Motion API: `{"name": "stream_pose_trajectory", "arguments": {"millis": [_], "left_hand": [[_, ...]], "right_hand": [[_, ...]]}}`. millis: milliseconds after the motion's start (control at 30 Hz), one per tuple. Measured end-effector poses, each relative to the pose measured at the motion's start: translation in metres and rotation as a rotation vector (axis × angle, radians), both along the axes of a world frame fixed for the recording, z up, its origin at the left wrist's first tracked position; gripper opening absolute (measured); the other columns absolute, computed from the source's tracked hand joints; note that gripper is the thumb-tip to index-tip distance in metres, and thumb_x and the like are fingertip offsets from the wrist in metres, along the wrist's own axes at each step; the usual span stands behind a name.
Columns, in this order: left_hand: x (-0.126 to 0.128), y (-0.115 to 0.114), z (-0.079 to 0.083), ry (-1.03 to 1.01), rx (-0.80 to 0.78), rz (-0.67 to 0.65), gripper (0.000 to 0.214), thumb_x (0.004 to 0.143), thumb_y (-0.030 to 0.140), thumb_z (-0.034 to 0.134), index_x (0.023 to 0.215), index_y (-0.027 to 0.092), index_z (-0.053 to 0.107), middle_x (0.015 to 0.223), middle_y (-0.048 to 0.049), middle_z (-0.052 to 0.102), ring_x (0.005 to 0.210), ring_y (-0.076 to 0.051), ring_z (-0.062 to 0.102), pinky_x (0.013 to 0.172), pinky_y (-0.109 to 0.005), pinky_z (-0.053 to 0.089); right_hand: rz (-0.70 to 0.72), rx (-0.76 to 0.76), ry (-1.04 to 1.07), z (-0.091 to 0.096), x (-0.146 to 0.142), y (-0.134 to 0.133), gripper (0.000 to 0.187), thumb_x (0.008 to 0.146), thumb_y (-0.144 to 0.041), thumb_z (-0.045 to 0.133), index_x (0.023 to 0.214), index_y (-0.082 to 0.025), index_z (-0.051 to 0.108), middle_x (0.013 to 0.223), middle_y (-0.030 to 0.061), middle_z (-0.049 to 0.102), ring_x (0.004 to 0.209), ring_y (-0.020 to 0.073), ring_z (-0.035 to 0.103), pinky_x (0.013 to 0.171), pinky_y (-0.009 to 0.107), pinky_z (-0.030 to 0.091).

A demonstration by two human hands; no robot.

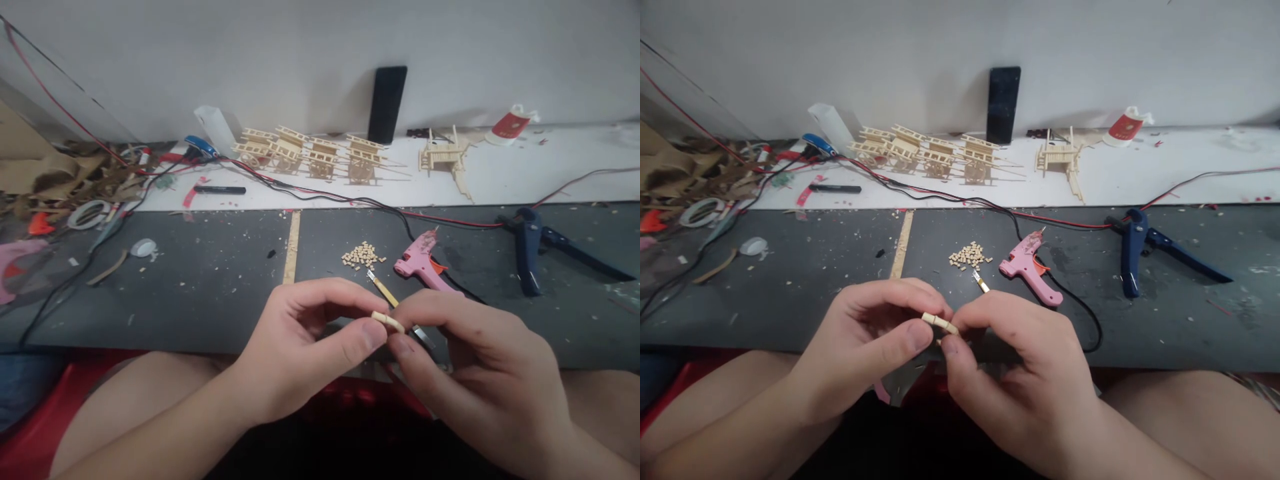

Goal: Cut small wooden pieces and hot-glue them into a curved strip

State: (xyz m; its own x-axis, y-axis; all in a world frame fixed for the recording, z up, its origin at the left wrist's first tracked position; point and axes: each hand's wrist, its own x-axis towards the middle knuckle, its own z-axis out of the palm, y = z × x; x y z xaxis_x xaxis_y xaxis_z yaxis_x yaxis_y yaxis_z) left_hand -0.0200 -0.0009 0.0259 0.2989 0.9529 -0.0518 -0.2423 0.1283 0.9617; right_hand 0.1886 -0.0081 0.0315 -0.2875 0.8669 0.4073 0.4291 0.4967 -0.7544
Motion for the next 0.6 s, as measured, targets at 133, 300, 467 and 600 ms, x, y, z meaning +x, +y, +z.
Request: {"name": "stream_pose_trajectory", "arguments": {"millis": [133,300,467,600], "left_hand": [[0.0002,0.0005,-0.0017,0.001,0.061,-0.007,0.015,0.094,0.014,0.091,0.1,0.027,0.094,0.099,-0.0042,0.087,0.092,-0.016,0.082,0.085,-0.022,0.067],[0.0006,-0.0012,-0.0052,-0.03,0.055,-0.048,0.015,0.099,0.017,0.089,0.105,0.03,0.094,0.103,-0.0029,0.085,0.096,-0.013,0.079,0.088,-0.017,0.065],[0.0028,-0.0019,-0.0071,-0.038,0.032,-0.034,0.017,0.098,0.016,0.09,0.103,0.031,0.095,0.101,-0.0018,0.084,0.095,-0.012,0.079,0.088,-0.016,0.064],[0.0037,-0.0027,-0.0056,-0.058,0.003,-0.02,0.017,0.096,0.015,0.091,0.101,0.031,0.095,0.099,-0.0022,0.085,0.093,-0.012,0.079,0.086,-0.016,0.065]], "right_hand": [[0.022,0.008,-0.011,-0.0008,0.0034,-0.0006,0.013,0.095,-0.014,0.069,0.097,-0.026,0.071,0.078,-0.0076,0.079,0.061,0.0075,0.071,0.058,0.018,0.056],[0.007,0.058,-0.005,-0.0012,0.0031,-0.0011,0.015,0.097,-0.013,0.07,0.104,-0.027,0.071,0.084,-0.0093,0.08,0.067,0.0035,0.073,0.066,0.011,0.057],[0.011,0.093,-0.007,-0.0013,0.0022,-0.0017,0.015,0.097,-0.012,0.071,0.101,-0.027,0.071,0.085,-0.0096,0.081,0.069,0.0026,0.074,0.071,0.01,0.058],[0.006,0.096,-0.007,-0.0009,0.003,0.0003,0.015,0.098,-0.012,0.072,0.101,-0.026,0.071,0.085,-0.0089,0.082,0.071,0.003,0.075,0.072,0.01,0.058]]}}
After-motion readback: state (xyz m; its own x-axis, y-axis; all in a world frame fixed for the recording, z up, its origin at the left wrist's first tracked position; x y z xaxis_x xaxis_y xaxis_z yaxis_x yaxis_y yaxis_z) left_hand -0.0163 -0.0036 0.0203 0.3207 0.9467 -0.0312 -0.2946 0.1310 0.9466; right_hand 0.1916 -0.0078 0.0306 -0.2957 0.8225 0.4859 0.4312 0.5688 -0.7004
